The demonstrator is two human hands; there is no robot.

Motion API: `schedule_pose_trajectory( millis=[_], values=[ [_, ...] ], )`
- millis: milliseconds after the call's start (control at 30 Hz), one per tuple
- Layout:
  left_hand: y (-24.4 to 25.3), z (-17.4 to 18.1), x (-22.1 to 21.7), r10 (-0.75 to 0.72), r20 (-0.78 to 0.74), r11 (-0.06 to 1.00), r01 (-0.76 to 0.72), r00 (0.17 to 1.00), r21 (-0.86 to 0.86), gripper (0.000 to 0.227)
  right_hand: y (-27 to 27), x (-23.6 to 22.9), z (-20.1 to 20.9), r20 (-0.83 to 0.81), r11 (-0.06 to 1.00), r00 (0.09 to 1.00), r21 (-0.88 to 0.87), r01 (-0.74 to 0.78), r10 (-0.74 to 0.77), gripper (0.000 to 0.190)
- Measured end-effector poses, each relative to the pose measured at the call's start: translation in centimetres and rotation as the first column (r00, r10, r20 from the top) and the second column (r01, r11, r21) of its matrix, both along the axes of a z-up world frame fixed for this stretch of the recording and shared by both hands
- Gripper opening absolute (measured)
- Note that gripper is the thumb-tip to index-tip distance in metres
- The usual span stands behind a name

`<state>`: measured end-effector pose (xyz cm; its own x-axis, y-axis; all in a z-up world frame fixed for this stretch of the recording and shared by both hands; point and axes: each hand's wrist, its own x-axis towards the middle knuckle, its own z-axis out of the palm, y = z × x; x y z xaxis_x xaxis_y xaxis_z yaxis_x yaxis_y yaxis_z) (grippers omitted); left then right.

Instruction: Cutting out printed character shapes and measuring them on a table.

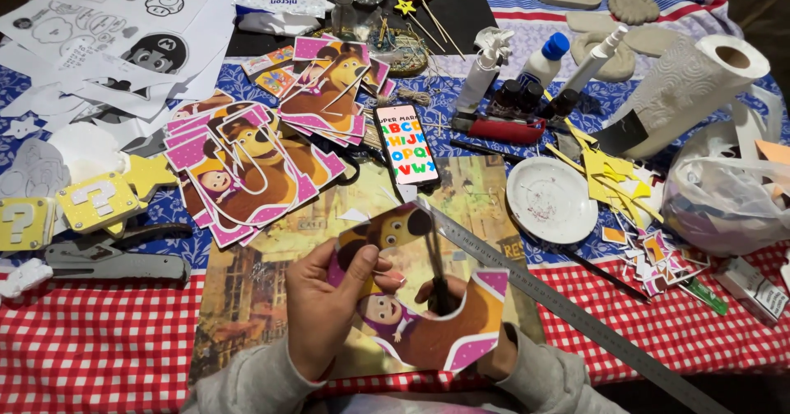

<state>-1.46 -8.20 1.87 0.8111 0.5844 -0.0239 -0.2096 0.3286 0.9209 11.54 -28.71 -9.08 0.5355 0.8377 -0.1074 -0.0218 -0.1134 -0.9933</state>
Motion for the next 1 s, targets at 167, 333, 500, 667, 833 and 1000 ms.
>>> schedule_pose_trajectory(
  millis=[167, 333, 500, 667, 833, 1000],
  values=[
    [-0.6, -0.1, -0.4, 0.001, -0.014, 1.000, -0.001, 1.000, 0.016, 0.022, 0.8, -2.2, 2.6, -0.185, 1.000, 0.983, 0.019, 0.006, -0.002, 0.021],
    [-1.1, -0.2, -0.6, -0.011, -0.048, 0.998, 0.008, 0.999, -0.059, 0.022, 0.9, -2.4, 2.9, 0.014, 0.998, 0.999, -0.040, 0.045, -0.045, 0.018],
    [-1.1, -0.2, -0.7, -0.017, -0.068, 0.998, 0.013, 0.998, -0.061, 0.022, 1.0, -2.4, 3.0, 0.105, 0.997, 0.993, -0.049, 0.062, -0.056, 0.019],
    [-1.0, -0.3, -0.7, -0.018, -0.074, 0.998, 0.013, 0.997, -0.064, 0.022, 1.2, -2.5, 4.9, -0.009, 0.996, 0.999, -0.082, 0.031, -0.031, 0.021],
    [-1.0, -0.5, -0.8, -0.016, -0.069, 0.999, 0.014, 0.997, -0.038, 0.022, 1.2, -2.5, 4.3, -0.006, 0.998, 0.999, -0.052, 0.042, -0.042, 0.020],
    [-0.8, -0.5, -0.8, -0.022, -0.069, 0.999, 0.020, 0.997, -0.035, 0.022, 1.3, -2.7, 4.6, -0.028, 0.998, 0.998, -0.032, 0.053, -0.054, 0.018]
  ],
)
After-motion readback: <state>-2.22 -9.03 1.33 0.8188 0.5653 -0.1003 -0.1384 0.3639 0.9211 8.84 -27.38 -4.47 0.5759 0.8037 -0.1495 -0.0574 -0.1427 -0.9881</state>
